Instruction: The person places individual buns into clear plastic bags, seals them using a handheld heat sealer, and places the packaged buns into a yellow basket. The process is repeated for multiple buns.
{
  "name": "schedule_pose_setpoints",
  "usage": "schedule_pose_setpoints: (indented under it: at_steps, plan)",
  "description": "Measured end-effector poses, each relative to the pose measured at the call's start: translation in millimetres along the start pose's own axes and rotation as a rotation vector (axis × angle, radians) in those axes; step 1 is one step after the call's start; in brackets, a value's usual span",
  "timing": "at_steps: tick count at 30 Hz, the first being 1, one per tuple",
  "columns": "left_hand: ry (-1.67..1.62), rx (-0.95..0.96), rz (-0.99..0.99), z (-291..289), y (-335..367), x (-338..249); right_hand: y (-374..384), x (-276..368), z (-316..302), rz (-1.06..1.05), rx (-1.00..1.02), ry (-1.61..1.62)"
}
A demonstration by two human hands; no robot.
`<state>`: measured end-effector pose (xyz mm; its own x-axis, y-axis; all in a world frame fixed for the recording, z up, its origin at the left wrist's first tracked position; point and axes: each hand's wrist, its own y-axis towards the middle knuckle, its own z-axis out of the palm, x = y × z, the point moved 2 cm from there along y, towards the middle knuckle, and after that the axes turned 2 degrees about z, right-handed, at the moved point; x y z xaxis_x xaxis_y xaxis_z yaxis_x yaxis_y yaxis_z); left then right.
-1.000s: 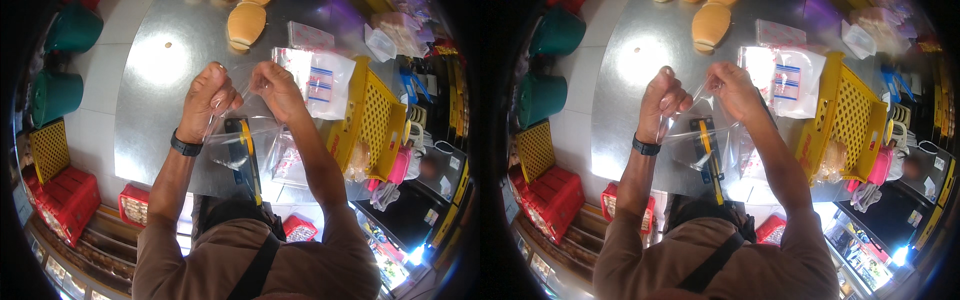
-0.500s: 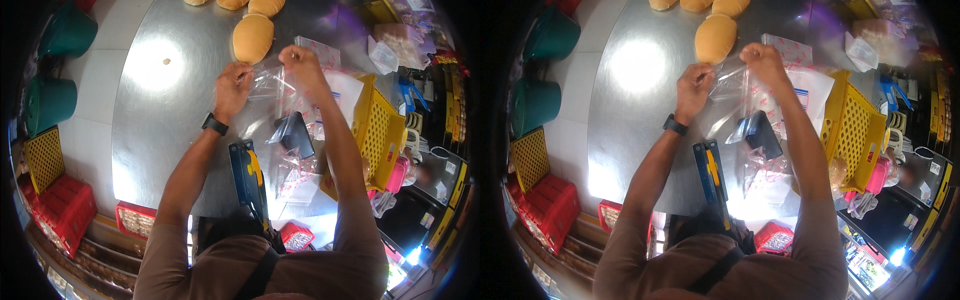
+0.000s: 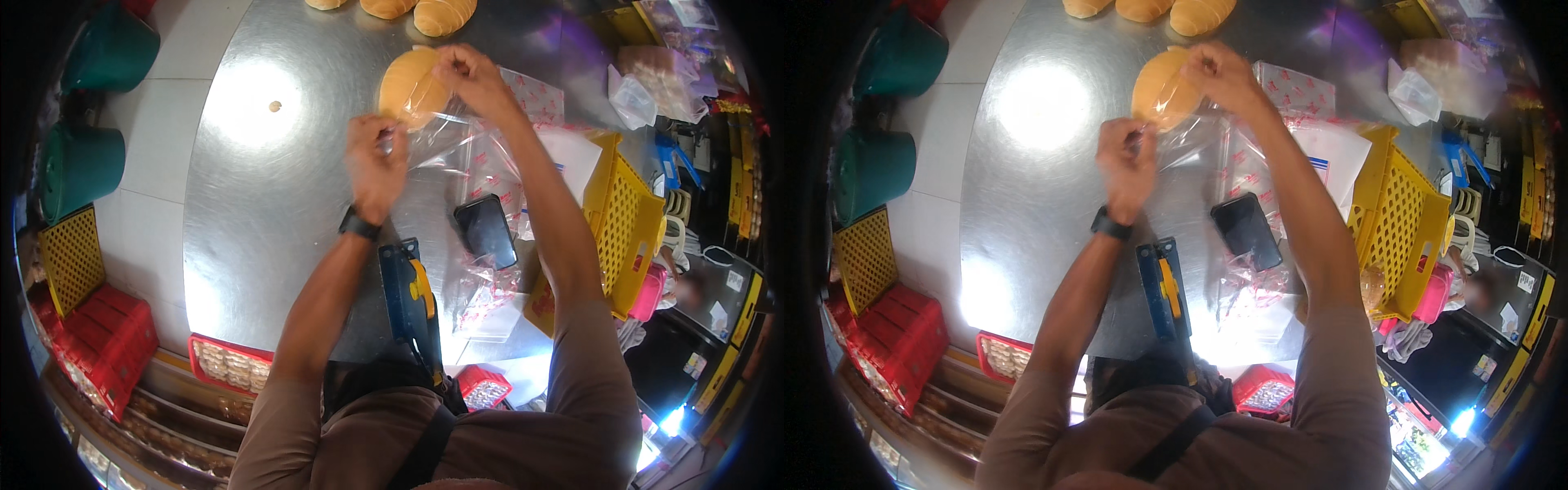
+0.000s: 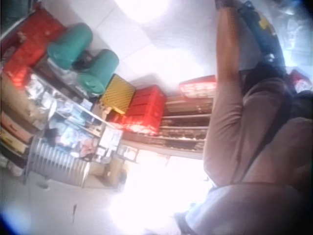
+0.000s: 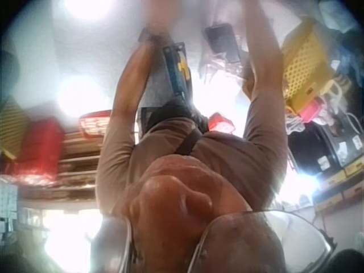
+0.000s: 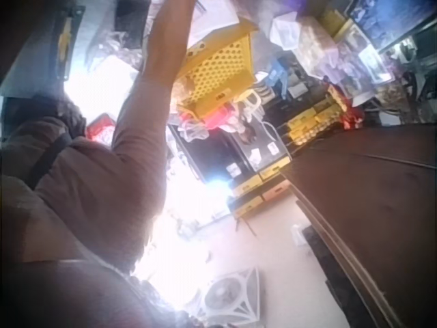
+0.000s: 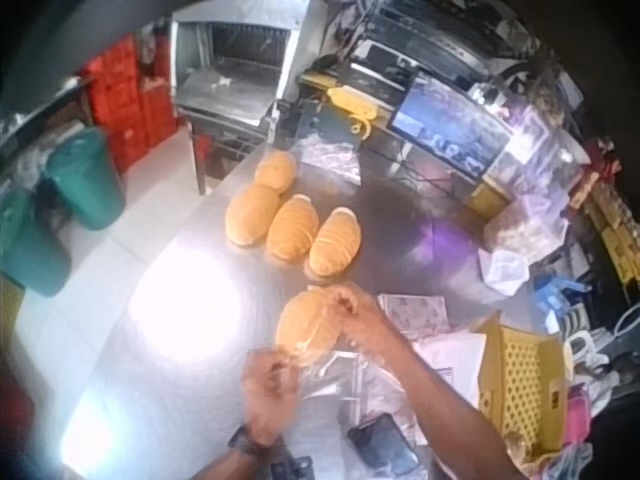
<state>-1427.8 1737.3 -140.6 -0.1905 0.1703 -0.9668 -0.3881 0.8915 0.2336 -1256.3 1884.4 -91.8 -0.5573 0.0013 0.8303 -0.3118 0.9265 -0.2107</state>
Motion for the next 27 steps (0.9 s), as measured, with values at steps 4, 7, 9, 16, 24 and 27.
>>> schedule_pose_setpoints:
  at_steps: [4,7,9,16,24,27]
  plan:
    - [0.008,0.018,0.029,-20,-7,-3,-22,-8,7,-0.11,-0.009,-0.102]
    - [0.076,0.056,0.06,-20,-6,-5,-19,-13,3,-0.132,0.04,0.051]
    - [0.131,0.063,0.084,-22,-6,-5,-15,-2,1,-0.129,0.109,0.019]
    - [0.094,0.036,0.098,-18,-7,-5,-13,0,-7,-0.15,0.227,-0.148]
    - [0.15,0.02,0.111,-18,-8,-5,-25,-8,-4,-0.202,0.151,-0.103]
    - [0.15,0.011,0.116,-16,-7,-6,-30,-19,8,-0.19,-0.01,0.054]
